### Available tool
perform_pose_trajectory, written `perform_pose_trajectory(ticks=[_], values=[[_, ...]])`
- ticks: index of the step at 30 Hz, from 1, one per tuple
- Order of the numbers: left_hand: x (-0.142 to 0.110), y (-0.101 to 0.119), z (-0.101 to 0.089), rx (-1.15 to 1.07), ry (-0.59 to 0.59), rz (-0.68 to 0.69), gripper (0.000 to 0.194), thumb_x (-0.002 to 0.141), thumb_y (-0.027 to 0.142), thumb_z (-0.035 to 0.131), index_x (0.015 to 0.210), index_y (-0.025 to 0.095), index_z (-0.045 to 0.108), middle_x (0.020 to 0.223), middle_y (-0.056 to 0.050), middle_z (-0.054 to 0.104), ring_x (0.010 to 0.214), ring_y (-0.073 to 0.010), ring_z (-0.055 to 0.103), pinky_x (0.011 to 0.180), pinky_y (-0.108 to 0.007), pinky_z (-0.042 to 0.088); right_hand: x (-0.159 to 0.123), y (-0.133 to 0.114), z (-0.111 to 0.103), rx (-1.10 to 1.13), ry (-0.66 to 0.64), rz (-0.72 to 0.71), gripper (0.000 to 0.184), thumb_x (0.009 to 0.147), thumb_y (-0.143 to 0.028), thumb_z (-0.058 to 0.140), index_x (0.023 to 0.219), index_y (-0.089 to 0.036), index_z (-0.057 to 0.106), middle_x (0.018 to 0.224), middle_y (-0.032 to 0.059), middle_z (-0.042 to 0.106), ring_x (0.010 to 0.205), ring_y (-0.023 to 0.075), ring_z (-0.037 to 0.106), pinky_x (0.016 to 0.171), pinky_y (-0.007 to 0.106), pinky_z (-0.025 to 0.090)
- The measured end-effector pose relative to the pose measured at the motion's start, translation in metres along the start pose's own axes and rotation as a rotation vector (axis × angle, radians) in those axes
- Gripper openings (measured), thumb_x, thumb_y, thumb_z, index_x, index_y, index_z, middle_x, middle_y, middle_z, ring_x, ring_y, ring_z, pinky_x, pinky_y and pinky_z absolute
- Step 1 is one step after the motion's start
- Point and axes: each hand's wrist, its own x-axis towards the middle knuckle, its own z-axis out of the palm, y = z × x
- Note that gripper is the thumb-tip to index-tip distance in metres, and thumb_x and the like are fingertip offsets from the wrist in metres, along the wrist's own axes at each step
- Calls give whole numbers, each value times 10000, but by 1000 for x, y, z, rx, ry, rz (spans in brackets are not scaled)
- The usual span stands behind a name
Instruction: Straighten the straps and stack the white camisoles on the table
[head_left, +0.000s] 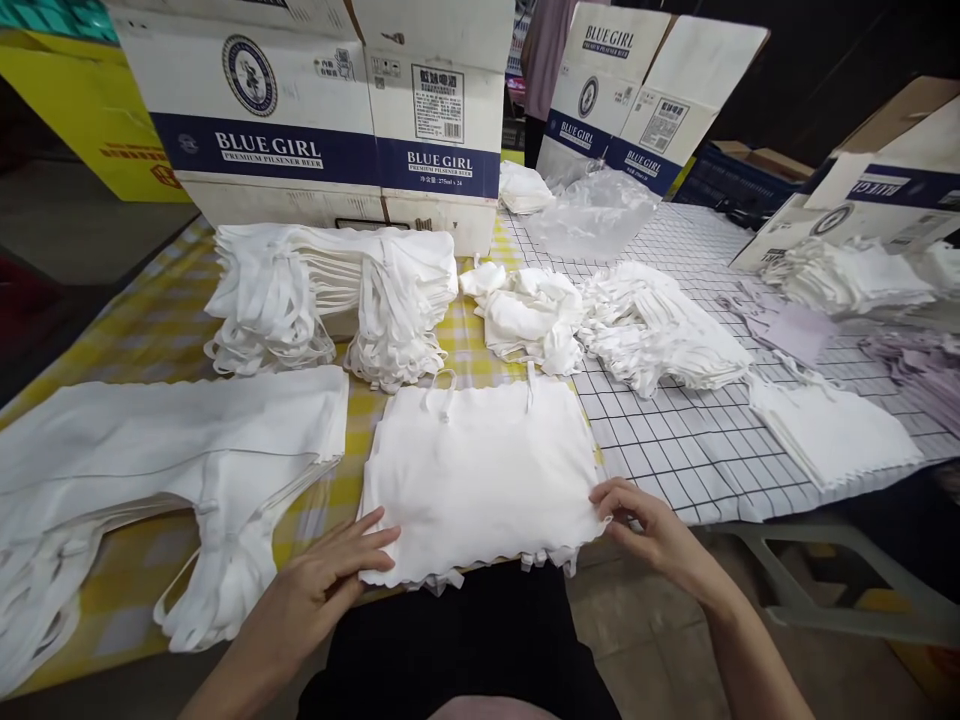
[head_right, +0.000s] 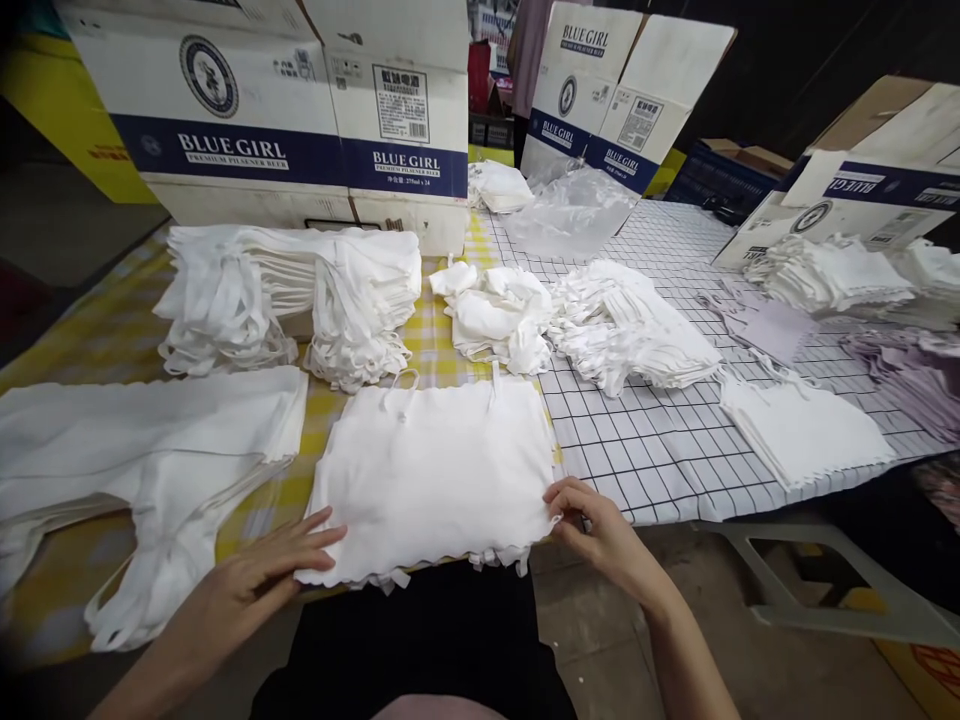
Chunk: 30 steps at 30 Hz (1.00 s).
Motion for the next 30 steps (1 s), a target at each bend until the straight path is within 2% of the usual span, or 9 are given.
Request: perform_pose_trajectory(ticks=[6, 9, 13, 19, 24, 27, 30], values=[[-1, -9, 5, -4, 34, 32, 287, 838, 239, 486, 1049, 315, 666, 1213, 40, 621, 1272, -198, 423, 1066, -417, 357, -3, 4, 6, -18, 15, -16, 146, 812, -166, 498, 928, -232, 556, 1044, 50, 517, 825, 155, 525, 688, 261, 425], [-1, -14, 8, 2, 62, 43, 292, 850, 251, 483, 1072, 336, 653, 1203, 57, 626, 1265, -186, 433, 1062, -408, 367, -2, 8, 9, -50, 38, -25, 100, 828, -181, 498, 882, -227, 568, 1051, 52, 510, 898, 168, 530, 734, 266, 437], [0, -15, 9, -9, 82, 51, 285, 853, 261, 485, 1068, 337, 657, 1187, 54, 636, 1251, -189, 451, 1059, -414, 371, 1, 11, 11, -114, 61, -42, 81, 845, -210, 501, 817, -220, 576, 1004, 48, 526, 893, 171, 539, 764, 280, 435], [-1, -16, 9, -32, 100, 42, 282, 848, 247, 492, 1052, 333, 666, 1158, 52, 654, 1238, -185, 467, 1051, -401, 382, 1, 17, 12, -162, 77, -64, 108, 838, -190, 481, 892, -221, 570, 1028, 60, 514, 809, 156, 546, 687, 270, 445], [1, -15, 8, -62, 111, 15, 265, 845, 272, 501, 1034, 333, 677, 1141, 50, 664, 1225, -188, 481, 1044, -391, 392, 0, 23, 13, -220, 112, -96, 177, 801, -105, 435, 855, -212, 565, 1033, 66, 512, 858, 166, 551, 729, 285, 448], [1, -11, 8, -75, 105, -30, 270, 851, 287, 489, 1040, 336, 676, 1158, 46, 654, 1234, -192, 471, 1050, -406, 379, 1, 22, 15, -252, 137, -116, 146, 810, -121, 440, 816, -207, 557, 1007, 66, 519, 846, 169, 555, 710, 283, 450], [0, -7, 8, -103, 107, -80, 278, 854, 297, 478, 1046, 314, 679, 1187, 16, 639, 1229, -213, 476, 1039, -424, 386, 0, 18, 16, -265, 158, -111, 118, 849, -175, 442, 825, -210, 552, 1009, 65, 522, 747, 146, 549, 629, 260, 447]])
